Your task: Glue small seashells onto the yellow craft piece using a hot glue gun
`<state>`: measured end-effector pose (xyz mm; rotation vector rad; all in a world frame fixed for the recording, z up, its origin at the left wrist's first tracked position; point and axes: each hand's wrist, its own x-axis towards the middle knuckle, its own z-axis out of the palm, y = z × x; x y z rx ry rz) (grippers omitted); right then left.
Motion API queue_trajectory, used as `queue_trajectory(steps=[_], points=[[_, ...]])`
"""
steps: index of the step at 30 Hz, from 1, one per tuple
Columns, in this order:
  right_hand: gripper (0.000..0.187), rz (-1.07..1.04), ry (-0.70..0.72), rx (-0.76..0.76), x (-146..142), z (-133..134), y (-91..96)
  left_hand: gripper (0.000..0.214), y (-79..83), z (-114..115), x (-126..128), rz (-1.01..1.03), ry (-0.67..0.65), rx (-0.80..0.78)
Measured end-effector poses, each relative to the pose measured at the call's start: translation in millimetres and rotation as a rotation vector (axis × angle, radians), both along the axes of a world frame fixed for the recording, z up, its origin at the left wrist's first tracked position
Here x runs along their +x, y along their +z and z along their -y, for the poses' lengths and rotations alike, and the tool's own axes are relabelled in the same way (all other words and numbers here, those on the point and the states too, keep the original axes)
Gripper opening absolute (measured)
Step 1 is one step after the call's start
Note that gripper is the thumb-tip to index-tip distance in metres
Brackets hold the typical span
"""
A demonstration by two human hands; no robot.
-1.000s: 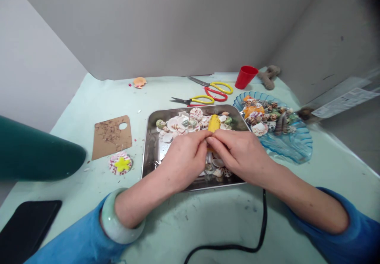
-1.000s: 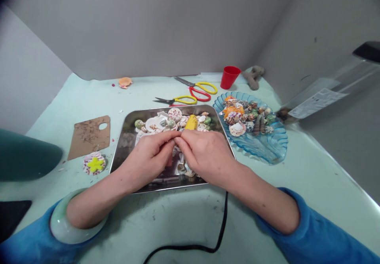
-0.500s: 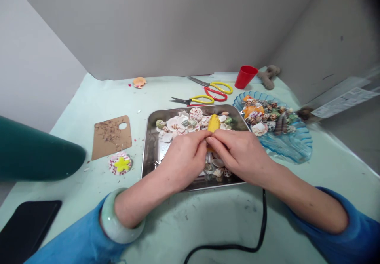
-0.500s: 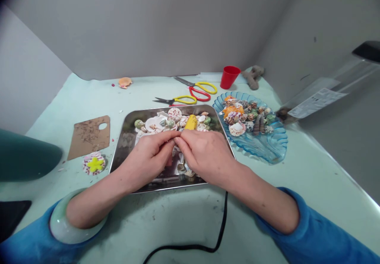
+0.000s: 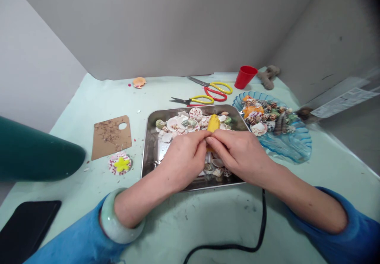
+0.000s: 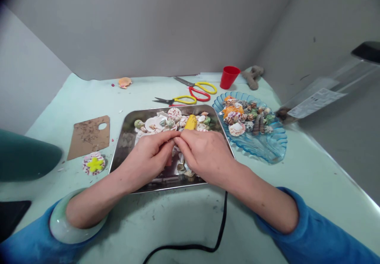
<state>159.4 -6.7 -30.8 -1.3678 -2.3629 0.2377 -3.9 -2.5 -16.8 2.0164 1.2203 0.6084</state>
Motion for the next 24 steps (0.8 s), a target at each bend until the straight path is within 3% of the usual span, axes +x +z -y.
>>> queue_trajectory(steps=[24], points=[[0.031, 0.013, -0.003, 0.001, -0.3, 0.8, -0.5, 0.036, -0.2, 0.4, -0.6, 0.001, -0.004, -0.001]])
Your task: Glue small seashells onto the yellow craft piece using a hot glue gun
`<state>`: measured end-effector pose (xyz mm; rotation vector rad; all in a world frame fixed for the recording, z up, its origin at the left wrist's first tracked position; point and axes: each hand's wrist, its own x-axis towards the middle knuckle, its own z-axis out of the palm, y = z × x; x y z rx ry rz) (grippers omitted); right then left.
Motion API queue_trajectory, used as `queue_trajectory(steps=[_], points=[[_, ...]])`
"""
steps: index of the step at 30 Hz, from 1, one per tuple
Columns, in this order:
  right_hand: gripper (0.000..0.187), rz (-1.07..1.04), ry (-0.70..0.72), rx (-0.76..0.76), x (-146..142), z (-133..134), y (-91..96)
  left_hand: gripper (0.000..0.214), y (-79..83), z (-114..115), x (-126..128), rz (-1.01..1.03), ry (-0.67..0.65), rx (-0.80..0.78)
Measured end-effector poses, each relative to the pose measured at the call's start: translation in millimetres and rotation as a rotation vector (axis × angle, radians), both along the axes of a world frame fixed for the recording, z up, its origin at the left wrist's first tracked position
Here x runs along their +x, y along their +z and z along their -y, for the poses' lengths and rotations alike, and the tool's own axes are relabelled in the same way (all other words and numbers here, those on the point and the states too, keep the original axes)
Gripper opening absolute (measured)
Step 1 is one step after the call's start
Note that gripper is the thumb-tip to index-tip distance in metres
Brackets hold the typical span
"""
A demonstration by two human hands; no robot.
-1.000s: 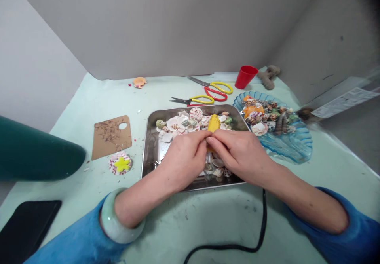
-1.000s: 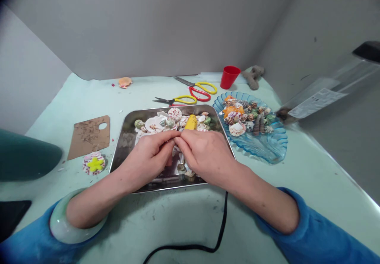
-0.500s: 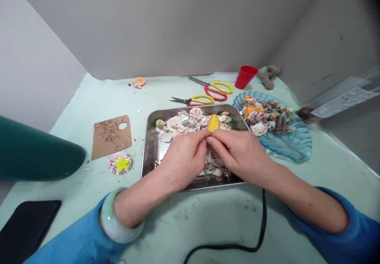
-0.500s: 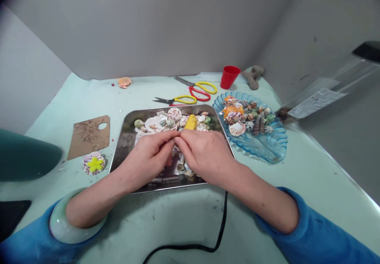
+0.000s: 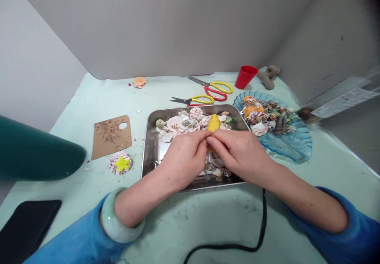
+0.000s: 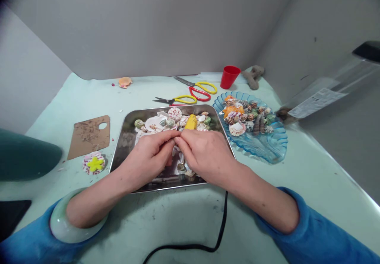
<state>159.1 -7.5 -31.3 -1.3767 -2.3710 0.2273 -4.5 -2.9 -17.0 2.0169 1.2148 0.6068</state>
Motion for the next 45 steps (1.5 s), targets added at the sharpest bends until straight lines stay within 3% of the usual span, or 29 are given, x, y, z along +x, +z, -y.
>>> queue_trajectory(steps=[45], points=[[0.031, -0.015, 0.007, -0.009, 0.0, -1.2, -0.4, 0.035, -1.5, 0.0, 0.5, 0.008, 0.0, -0.001]])
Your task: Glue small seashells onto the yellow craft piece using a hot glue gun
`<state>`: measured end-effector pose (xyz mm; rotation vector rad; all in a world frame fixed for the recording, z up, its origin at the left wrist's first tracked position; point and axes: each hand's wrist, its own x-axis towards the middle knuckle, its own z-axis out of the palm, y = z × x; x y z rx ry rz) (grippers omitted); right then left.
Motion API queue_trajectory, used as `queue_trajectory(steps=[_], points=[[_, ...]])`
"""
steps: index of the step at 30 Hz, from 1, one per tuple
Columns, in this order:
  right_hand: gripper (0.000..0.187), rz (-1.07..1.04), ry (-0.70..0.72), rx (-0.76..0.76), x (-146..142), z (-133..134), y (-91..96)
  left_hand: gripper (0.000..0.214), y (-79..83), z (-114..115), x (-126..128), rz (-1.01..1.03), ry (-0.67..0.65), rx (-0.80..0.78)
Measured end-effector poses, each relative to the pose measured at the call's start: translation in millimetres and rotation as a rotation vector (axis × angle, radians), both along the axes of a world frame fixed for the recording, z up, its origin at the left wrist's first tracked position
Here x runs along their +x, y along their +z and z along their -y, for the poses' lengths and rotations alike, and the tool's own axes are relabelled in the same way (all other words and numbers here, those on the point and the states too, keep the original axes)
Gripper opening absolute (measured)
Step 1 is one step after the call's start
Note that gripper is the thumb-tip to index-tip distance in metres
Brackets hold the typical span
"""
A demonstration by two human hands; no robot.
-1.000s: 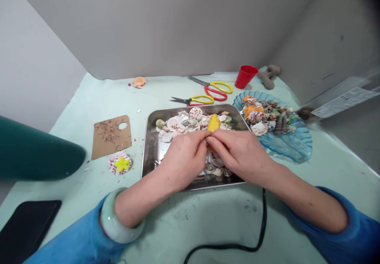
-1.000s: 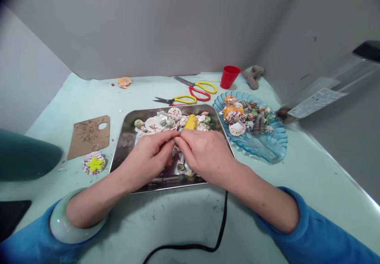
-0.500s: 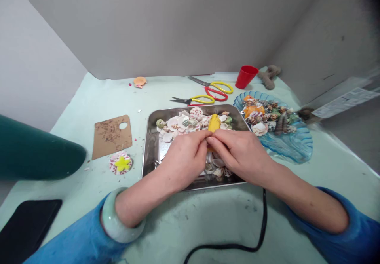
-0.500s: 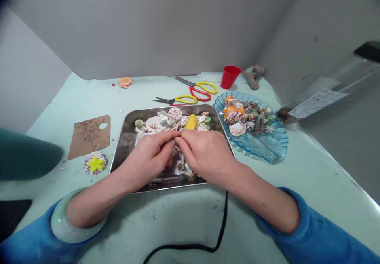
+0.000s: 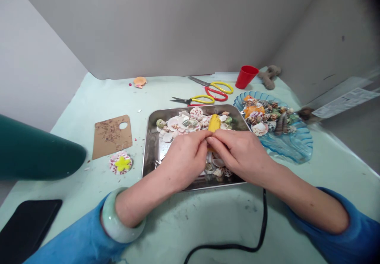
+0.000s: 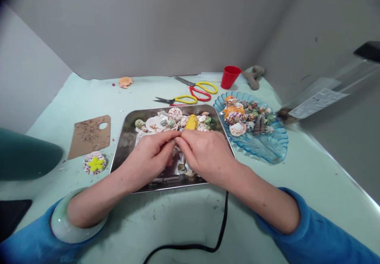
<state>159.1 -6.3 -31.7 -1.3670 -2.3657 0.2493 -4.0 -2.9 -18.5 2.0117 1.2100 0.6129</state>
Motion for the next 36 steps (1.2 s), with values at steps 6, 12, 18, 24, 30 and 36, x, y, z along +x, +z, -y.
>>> queue_trajectory(steps=[6, 12, 18, 24, 30, 36], points=[[0.03, -0.028, -0.007, 0.006, 0.4, -0.2, 0.4, 0.033, 0.3, -0.1, 0.9, -0.015, 0.062, 0.006], [0.032, -0.037, -0.027, 0.025, 0.5, 0.4, -0.2, 0.028, -0.7, -0.3, 0.7, -0.004, 0.127, -0.039], [0.031, -0.042, -0.024, 0.044, 0.6, 0.5, 0.1, 0.029, 0.6, -0.2, 0.5, -0.006, 0.111, -0.009], [0.031, -0.043, -0.017, 0.055, 0.7, 0.0, 0.3, 0.032, -0.4, -0.7, -0.4, 0.028, 0.094, 0.04], [0.031, -0.042, -0.005, 0.032, 1.2, 0.5, 0.1, 0.03, -0.3, -0.8, -0.5, 0.027, 0.111, 0.037], [0.03, -0.021, -0.002, 0.02, 1.4, 1.2, 1.1, 0.028, 0.5, -0.3, -1.0, 0.054, 0.118, 0.055]])
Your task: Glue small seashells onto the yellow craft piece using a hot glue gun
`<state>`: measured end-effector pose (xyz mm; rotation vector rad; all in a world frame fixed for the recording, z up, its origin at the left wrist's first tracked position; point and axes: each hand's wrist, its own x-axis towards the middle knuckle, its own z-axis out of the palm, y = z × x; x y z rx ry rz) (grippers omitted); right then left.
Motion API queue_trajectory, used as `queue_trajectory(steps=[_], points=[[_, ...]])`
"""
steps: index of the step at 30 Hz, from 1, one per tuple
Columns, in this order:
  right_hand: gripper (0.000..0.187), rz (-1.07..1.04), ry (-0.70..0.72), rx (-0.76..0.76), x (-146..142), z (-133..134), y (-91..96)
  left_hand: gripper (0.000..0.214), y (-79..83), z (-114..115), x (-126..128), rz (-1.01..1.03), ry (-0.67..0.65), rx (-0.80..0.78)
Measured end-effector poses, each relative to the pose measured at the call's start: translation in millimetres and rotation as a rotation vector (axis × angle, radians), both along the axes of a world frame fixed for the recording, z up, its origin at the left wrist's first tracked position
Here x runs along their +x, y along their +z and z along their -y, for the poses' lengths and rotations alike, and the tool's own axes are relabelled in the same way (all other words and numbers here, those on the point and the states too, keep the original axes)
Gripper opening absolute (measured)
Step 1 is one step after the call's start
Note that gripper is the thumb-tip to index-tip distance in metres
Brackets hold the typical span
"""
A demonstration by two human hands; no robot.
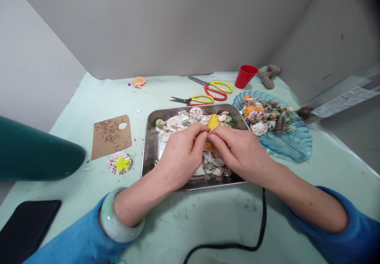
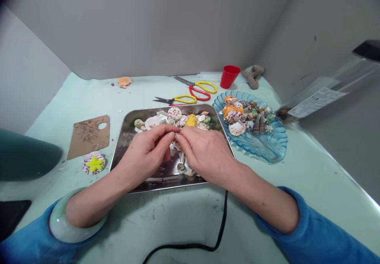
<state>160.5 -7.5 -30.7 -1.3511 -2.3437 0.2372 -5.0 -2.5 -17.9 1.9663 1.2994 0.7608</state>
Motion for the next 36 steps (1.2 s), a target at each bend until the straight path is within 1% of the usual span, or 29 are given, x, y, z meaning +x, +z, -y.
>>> queue_trajectory(steps=[6, 11, 17, 24, 30, 36], points=[[0.028, -0.011, -0.001, 0.0, 0.0, -1.5, -0.4, 0.028, -3.4, -0.4, -1.7, 0.05, 0.001, 0.026], [0.029, 0.001, -0.006, -0.007, 0.6, -1.4, -0.9, 0.029, -2.5, 0.0, -0.8, 0.055, 0.007, 0.02], [0.028, -0.018, 0.0, -0.008, -0.1, -1.0, 0.0, 0.027, -0.2, 0.3, -0.4, 0.058, 0.056, -0.01], [0.027, -0.015, 0.018, -0.007, 0.3, -1.3, -0.7, 0.026, -5.1, -0.3, -2.0, 0.112, 0.06, 0.024], [0.028, -0.023, 0.02, -0.009, -0.2, -1.7, 0.3, 0.025, -4.8, 0.3, -1.9, 0.147, 0.067, 0.041], [0.027, -0.049, -0.015, -0.034, -1.1, 0.1, 1.7, 0.027, -4.5, 0.8, -2.5, 0.199, 0.121, 0.016]])
